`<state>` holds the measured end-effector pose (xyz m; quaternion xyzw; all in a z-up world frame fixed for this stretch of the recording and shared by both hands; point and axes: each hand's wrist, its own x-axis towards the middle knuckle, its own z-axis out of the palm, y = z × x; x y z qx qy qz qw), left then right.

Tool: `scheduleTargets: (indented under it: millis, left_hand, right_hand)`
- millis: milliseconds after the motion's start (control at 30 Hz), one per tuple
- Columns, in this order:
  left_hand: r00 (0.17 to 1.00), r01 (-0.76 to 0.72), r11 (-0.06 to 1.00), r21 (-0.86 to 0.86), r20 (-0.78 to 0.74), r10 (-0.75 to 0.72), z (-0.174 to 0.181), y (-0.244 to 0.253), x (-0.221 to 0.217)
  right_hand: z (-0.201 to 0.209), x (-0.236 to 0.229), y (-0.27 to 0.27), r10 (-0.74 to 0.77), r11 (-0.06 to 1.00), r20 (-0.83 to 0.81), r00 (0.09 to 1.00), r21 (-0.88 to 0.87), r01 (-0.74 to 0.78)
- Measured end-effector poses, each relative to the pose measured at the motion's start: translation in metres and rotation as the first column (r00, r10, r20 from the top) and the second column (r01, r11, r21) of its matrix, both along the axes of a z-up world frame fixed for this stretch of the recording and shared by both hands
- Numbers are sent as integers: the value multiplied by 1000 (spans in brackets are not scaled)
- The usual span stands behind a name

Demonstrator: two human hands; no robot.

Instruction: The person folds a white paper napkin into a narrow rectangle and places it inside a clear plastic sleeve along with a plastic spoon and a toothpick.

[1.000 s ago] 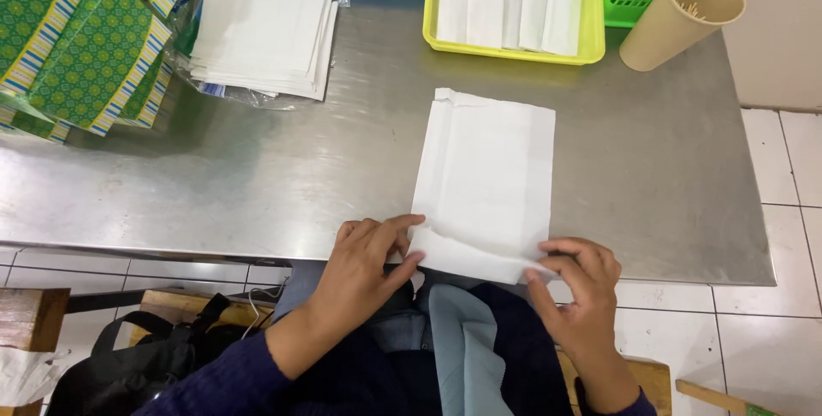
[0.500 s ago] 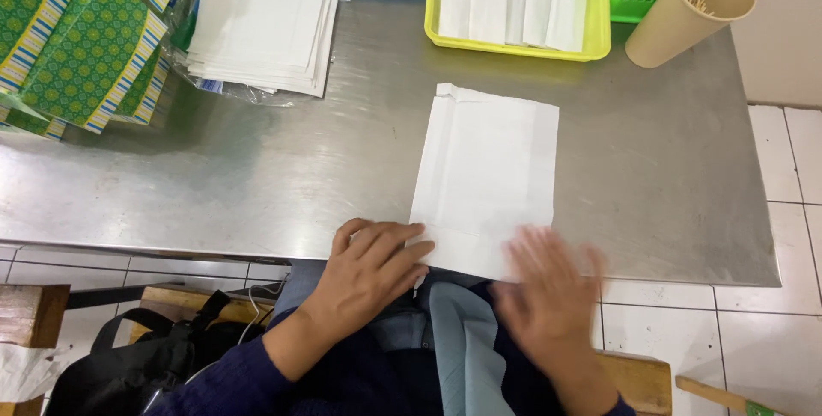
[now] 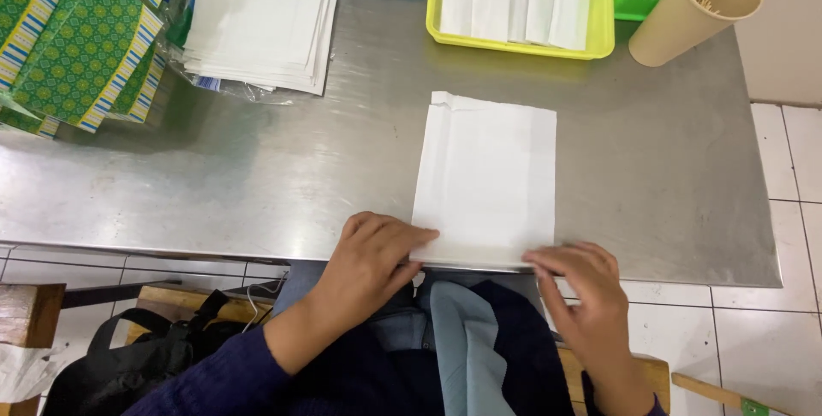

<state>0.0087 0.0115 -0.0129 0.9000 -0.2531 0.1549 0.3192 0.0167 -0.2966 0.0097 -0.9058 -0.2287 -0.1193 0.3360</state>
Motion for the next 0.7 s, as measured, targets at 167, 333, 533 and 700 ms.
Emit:
scheduleTargets:
  millis: [167, 333, 533, 700]
  left_hand:
    - [959, -197, 974, -109, -227, 169, 13, -12, 15]
    - [941, -277, 958, -75, -222, 255, 8, -18, 21]
    - [941, -315, 944, 100, -98, 324, 2, -20, 21]
    - [934, -356, 914, 193, 61, 351, 5, -18, 22]
  right_hand:
    - [14, 19, 17, -290, 924, -431, 855, 107, 367]
    - [28, 33, 32, -308, 877, -571, 761, 139, 459]
    - [12, 39, 30, -368, 912, -472, 801, -16, 410]
    - [7, 42, 32, -378, 923, -362, 852, -77, 376]
